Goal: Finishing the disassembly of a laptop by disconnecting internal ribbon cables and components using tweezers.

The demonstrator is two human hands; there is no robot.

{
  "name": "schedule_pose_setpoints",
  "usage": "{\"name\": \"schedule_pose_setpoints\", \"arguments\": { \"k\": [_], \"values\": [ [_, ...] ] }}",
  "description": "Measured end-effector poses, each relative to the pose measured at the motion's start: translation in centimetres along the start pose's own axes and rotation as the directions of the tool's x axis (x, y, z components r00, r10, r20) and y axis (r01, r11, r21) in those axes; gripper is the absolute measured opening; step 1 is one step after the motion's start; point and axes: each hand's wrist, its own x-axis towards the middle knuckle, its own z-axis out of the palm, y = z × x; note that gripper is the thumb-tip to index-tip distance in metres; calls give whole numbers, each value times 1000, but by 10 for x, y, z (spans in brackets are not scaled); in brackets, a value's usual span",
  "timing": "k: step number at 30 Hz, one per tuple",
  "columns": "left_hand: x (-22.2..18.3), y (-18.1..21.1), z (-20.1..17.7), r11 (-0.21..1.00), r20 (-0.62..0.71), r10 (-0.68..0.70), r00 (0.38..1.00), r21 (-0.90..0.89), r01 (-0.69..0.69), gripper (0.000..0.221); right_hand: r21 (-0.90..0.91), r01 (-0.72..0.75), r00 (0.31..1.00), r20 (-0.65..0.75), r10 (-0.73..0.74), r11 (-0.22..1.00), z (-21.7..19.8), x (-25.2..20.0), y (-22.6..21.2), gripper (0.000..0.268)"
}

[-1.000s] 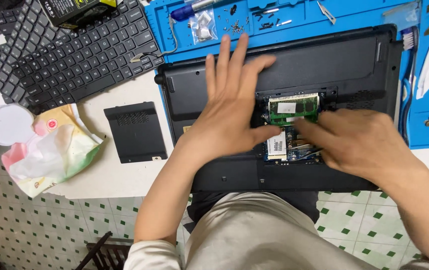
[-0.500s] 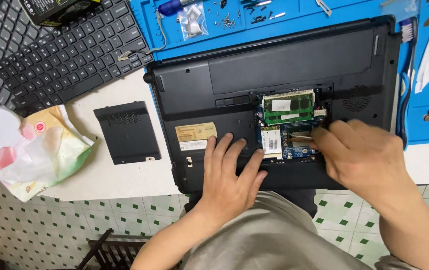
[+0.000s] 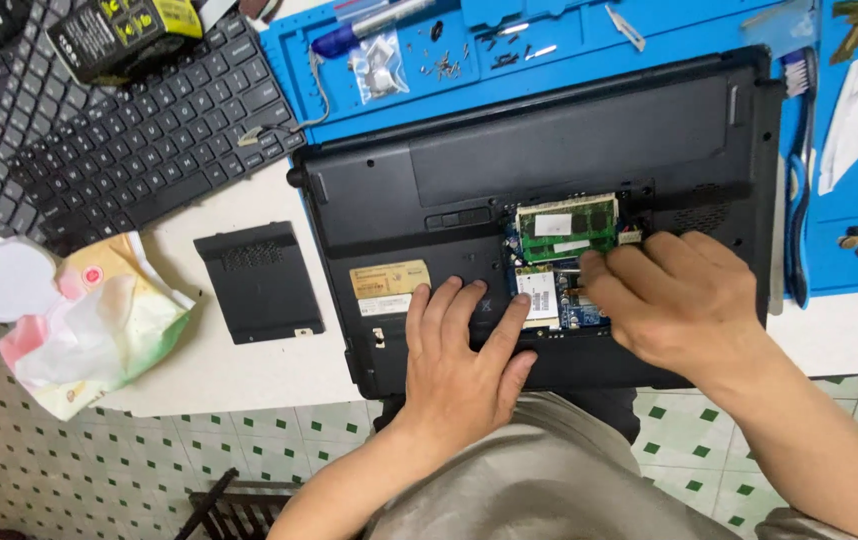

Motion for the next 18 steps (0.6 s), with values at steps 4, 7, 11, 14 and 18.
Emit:
{"name": "schedule_pose_setpoints", "arguments": {
  "k": [4, 7, 11, 14, 18],
  "values": [
    [6, 6, 4, 995, -20, -12, 1000, 99, 14, 45, 20, 66, 994, -87, -64, 998, 1, 4, 2, 20],
    [10, 9, 6, 991, -42, -26, 999, 131, 31, 45, -1, 100, 993, -70, -100, 995, 0, 6, 4, 17],
    [13, 11, 8, 986, -75, -34, 997, 158, 45, 48, 9, 109, 993, -56, -108, 994, -1, 10, 4, 22],
    [14, 13, 9, 986, -76, -46, 996, 159, 57, 47, 4, 130, 991, -41, -129, 992, -1, 10, 5, 31],
    [14, 13, 11, 983, -66, -63, 996, 168, 74, 48, 8, 147, 988, -42, -147, 989, -3, 12, 6, 27]
  ]
}}
